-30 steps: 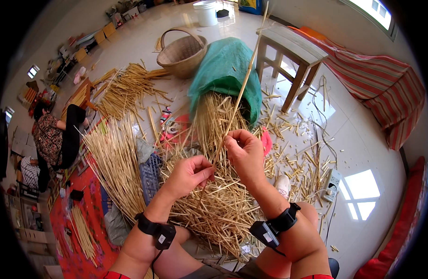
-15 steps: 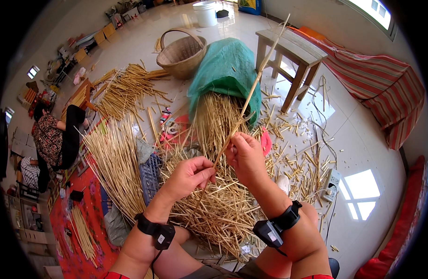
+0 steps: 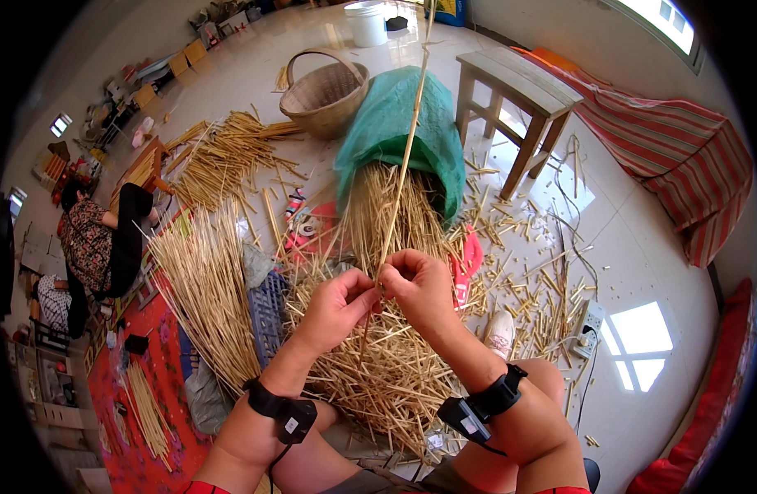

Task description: The person sorts and organizes thin dried stalks by hand, pulling individual pieces from a large bundle and placing them into different piles on the floor.

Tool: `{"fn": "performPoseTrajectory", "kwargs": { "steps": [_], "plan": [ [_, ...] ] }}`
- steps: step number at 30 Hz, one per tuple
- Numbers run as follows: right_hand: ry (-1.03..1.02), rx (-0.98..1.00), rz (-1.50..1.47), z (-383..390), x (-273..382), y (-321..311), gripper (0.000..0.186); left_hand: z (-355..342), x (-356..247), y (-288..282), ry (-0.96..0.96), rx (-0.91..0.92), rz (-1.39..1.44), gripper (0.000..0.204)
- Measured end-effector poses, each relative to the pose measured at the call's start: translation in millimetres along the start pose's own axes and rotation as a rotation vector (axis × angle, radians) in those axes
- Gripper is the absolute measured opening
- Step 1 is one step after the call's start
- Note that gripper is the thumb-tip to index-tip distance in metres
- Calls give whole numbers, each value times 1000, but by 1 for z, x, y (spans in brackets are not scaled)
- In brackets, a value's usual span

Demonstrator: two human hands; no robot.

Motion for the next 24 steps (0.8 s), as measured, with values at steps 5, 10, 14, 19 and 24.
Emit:
{"fn": "performPoseTrajectory", "kwargs": {
  "steps": [5, 10, 14, 19, 24],
  "plan": [
    [-25, 4, 41, -3, -4, -1, 9, 1, -2, -1, 18, -14, -47, 9],
    [-14, 27, 32, -1, -4, 2, 7, 1, -1, 1, 27, 24, -27, 7],
    [116, 95, -307, 0, -16, 7, 8, 4, -9, 6, -33, 92, 174, 8],
    [221, 184, -539, 0, -27, 13, 9, 3, -13, 8, -50, 141, 283, 9],
    [60, 91, -163, 2, -9, 11, 6, 1, -6, 0, -8, 46, 177, 7]
  ]
}}
Point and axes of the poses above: each hand's wrist, its own z-axis away from the middle knuckle, its own y-axis out of the palm, x = y × z, the point moved 10 cm from there along -z, towards the middle knuckle, and after that the axes turned 4 degrees about -z, right-handed, at the moved point
